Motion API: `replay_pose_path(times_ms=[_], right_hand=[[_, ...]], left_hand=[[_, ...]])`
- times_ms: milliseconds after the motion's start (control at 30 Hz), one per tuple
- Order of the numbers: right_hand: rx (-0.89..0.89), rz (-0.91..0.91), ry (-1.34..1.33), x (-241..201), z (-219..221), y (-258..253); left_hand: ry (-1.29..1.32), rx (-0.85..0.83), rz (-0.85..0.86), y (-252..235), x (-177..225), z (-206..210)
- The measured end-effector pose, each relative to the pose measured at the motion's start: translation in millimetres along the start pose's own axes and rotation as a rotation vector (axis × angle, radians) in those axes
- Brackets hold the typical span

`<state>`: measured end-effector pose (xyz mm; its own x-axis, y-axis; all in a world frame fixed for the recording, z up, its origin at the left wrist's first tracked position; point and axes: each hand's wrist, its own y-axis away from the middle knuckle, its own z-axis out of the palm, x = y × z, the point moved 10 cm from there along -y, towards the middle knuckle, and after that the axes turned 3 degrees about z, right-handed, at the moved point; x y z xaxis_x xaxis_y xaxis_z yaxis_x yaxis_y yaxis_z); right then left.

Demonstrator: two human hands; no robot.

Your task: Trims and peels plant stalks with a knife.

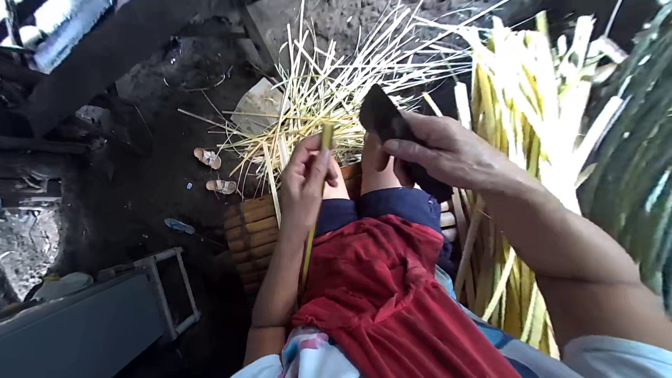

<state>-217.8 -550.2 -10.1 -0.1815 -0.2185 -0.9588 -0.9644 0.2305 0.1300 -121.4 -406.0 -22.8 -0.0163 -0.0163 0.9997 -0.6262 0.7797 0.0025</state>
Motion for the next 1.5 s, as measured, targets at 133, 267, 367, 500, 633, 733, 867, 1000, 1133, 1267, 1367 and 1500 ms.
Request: replay_pose_path(times_ms=[133,267,367,500,633,733,867,1000,1133,1267,1367,1500], right_hand=[[-0.221,-0.102,-0.146,-46.1,10.8,-8.7],[-0.313,-0.16,-0.125,-63.2,9.8,-4.1],[-0.333,-0.178,-0.084,-69.2,6.5,-0.9],[-0.334,-0.163,-0.025,-73.5,4.7,2.5],[-0.321,-0.161,0.021,-73.9,2.0,6.6],[-0.323,-0.178,0.028,-74.4,0.8,10.2],[-0.325,-0.187,0.06,-78.5,-0.5,15.6],[-0.338,-0.151,0.069,-80.6,-2.1,21.0],[-0.33,-0.155,0.065,-82.7,-2.5,25.3],[-0.339,-0.185,0.122,-91.1,1.9,29.4],[-0.376,-0.187,0.176,-95.8,4.5,31.5],[-0.4,-0.122,0.062,-91.0,13.3,33.5]], left_hand=[[0.123,0.047,0.132,11.2,31.4,15.5],[0.17,0.079,0.142,17.4,39.1,16.2],[0.181,0.08,0.158,20.0,40.8,19.9],[0.189,0.063,0.158,21.2,42.2,26.1],[0.226,0.034,0.129,21.5,40.5,31.4],[0.223,0.029,0.126,22.7,41.1,33.6],[0.184,0.036,0.18,26.1,46.2,34.9],[0.225,0.027,0.211,29.2,49.0,37.3],[0.242,0.03,0.229,31.7,49.9,38.4],[0.207,0.029,0.274,34.4,56.7,37.6],[0.204,0.019,0.271,36.8,59.4,38.8],[0.251,-0.007,0.243,38.6,58.1,43.1]])
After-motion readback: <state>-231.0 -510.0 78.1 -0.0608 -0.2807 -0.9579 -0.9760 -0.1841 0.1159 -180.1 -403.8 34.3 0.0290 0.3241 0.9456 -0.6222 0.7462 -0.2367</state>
